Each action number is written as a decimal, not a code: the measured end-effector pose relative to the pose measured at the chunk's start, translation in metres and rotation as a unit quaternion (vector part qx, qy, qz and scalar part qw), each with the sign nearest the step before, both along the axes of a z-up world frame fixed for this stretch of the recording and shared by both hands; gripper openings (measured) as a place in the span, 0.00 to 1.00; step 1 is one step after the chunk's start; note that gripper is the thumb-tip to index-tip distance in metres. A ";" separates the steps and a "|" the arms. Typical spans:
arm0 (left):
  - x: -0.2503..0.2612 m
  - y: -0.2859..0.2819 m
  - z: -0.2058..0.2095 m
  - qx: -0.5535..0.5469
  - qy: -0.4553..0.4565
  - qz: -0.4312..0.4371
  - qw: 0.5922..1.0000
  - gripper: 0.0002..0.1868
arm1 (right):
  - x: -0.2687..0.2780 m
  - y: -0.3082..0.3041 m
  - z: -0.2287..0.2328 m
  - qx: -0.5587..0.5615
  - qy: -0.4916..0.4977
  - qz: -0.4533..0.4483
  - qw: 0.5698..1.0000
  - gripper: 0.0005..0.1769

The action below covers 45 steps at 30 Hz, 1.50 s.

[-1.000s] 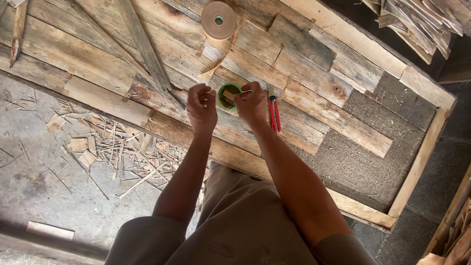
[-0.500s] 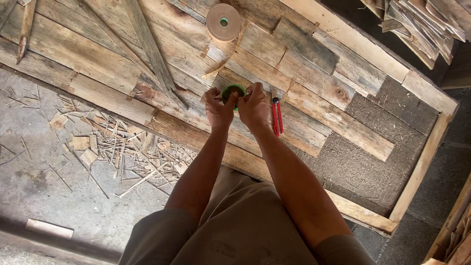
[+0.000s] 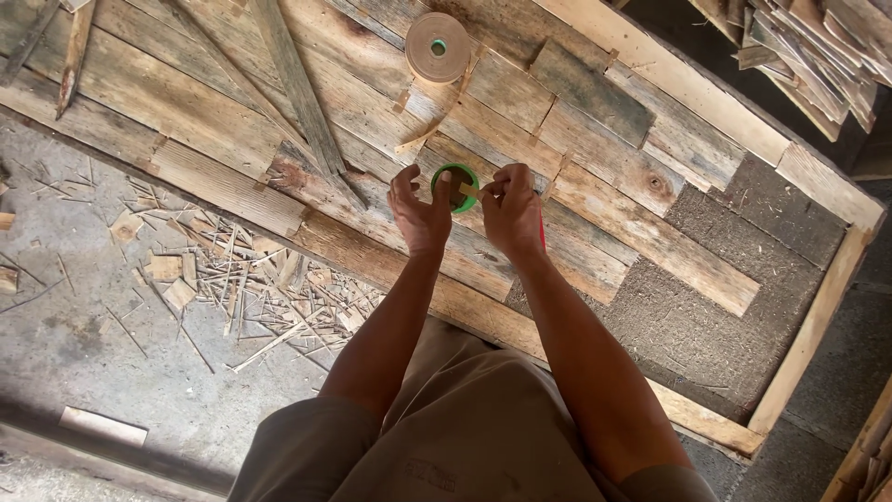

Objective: Fitting and trimming thin wood strips into a rectangular wooden frame on the floor.

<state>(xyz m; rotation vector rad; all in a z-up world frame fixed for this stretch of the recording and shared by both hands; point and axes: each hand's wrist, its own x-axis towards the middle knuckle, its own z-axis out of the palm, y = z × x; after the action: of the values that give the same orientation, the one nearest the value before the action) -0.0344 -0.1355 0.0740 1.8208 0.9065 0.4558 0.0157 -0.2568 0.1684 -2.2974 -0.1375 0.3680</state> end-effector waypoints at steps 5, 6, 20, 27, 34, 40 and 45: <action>-0.002 0.014 0.036 -0.065 -0.059 -0.117 0.989 0.19 | 0.006 -0.005 -0.022 0.042 -0.017 0.059 0.997 0.18; -0.003 0.016 0.034 -0.167 -0.092 -0.162 0.968 0.18 | 0.006 -0.006 -0.025 0.063 -0.043 0.083 0.994 0.17; 0.002 0.024 0.016 0.024 -0.018 -0.239 0.971 0.19 | 0.008 0.013 0.001 -0.043 0.028 0.064 0.997 0.20; 0.011 0.021 -0.003 0.170 0.071 -0.214 0.959 0.22 | -0.012 0.005 -0.014 -0.148 -0.068 0.094 0.982 0.20; 0.015 0.020 -0.012 0.202 0.061 -0.220 0.952 0.21 | -0.040 0.005 -0.040 -0.295 -0.194 0.217 0.910 0.32; 0.016 0.027 -0.003 0.249 -0.029 -0.216 0.944 0.21 | -0.038 0.012 -0.025 -0.375 -0.106 0.218 0.895 0.39; 0.005 0.047 0.030 0.010 0.049 -0.213 0.976 0.18 | -0.037 -0.002 -0.039 -0.327 -0.161 0.199 0.910 0.36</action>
<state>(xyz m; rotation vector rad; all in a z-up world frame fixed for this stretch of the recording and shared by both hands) -0.0294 -0.0890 0.1037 2.0023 0.5516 0.1039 -0.0215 -0.2585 0.1293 -2.9860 -0.7586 0.2554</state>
